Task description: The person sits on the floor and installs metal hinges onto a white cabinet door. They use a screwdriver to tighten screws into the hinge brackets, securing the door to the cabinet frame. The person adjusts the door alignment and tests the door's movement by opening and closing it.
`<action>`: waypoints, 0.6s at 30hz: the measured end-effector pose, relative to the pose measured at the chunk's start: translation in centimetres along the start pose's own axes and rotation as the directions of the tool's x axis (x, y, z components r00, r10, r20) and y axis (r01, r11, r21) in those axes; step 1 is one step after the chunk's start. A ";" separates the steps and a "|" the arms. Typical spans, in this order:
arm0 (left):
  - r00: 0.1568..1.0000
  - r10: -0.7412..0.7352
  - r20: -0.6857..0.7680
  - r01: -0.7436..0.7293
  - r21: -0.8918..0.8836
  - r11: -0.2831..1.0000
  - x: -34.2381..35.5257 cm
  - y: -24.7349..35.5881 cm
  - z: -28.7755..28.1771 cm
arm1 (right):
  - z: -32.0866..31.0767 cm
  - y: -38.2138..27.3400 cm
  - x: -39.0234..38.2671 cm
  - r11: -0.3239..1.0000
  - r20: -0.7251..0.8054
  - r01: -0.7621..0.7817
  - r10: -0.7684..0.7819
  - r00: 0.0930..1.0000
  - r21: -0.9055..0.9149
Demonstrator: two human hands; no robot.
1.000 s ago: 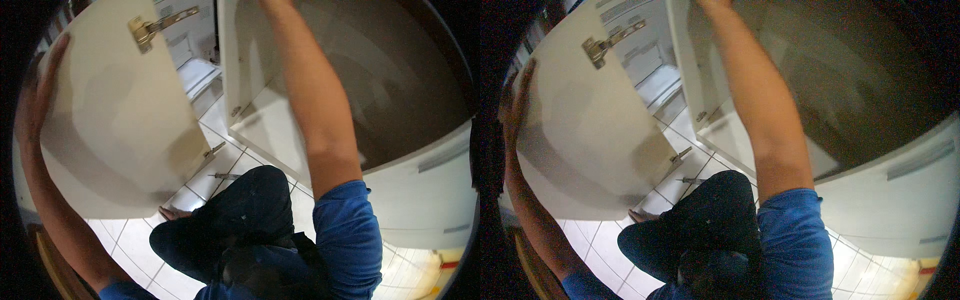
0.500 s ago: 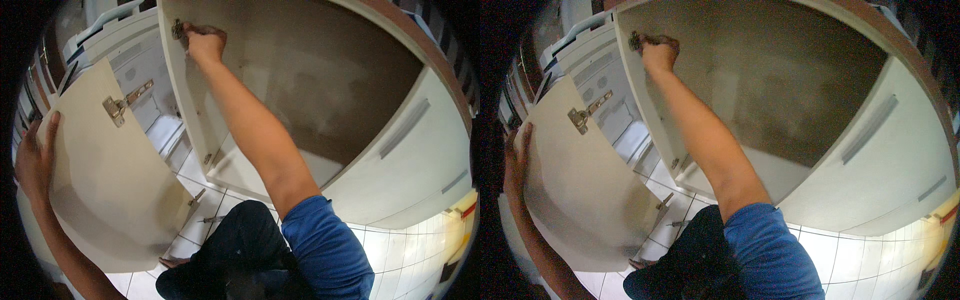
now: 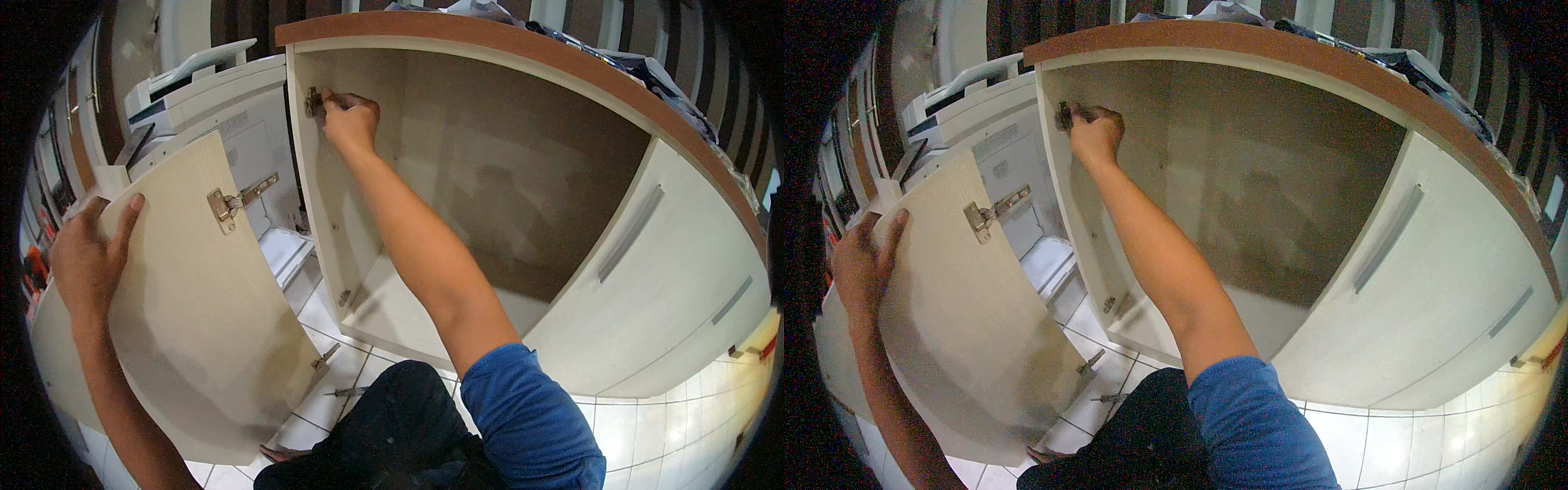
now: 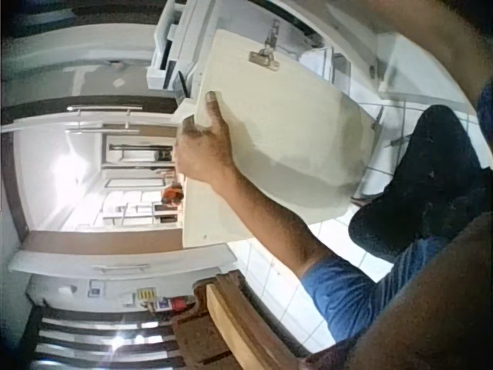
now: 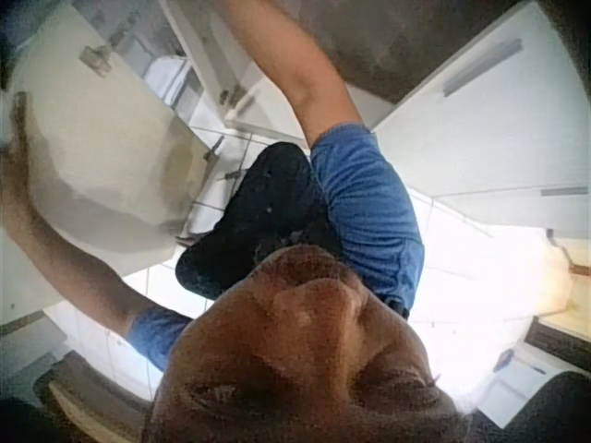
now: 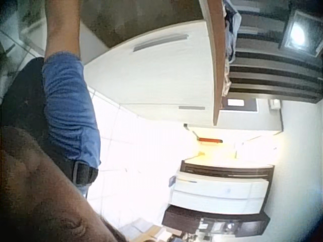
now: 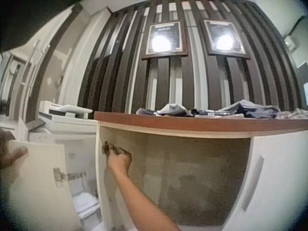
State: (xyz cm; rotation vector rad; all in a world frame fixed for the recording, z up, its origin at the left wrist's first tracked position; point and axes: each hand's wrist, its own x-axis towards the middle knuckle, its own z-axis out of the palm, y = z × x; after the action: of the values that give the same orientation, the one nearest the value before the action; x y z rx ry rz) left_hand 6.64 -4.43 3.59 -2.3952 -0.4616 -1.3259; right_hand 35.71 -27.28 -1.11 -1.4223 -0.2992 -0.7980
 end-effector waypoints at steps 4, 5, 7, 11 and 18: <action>1.000 0.026 -0.014 -0.026 -0.019 0.999 0.1 1.4 0.1 | -0.8 3.6 1.8 0.998 -0.025 -0.055 0.054 0.998 -0.027; 0.998 0.036 -0.048 -0.037 -0.004 0.999 -0.1 0.9 0.4 | -0.5 3.7 1.9 0.996 -0.016 -0.068 0.068 0.998 -0.050; 0.992 0.055 -0.113 -0.052 0.035 0.998 -0.2 -0.8 1.0 | 0.4 0.6 0.3 0.990 0.019 -0.106 0.108 0.994 -0.092; 0.990 0.055 -0.127 -0.054 0.009 0.998 -0.2 -0.8 1.9 | -0.9 -0.3 0.4 0.968 0.002 -0.116 0.119 0.993 -0.223; 0.998 -0.050 -0.039 0.049 -0.038 0.998 -0.1 -1.5 2.0 | -0.5 -1.6 0.7 0.973 0.089 -0.036 0.058 0.994 -0.230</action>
State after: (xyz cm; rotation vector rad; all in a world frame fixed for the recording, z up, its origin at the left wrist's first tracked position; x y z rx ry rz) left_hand 7.38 -2.24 2.74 -2.3969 -0.4927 -1.4123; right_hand 35.06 -27.95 0.44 -1.6809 -0.2515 -0.7450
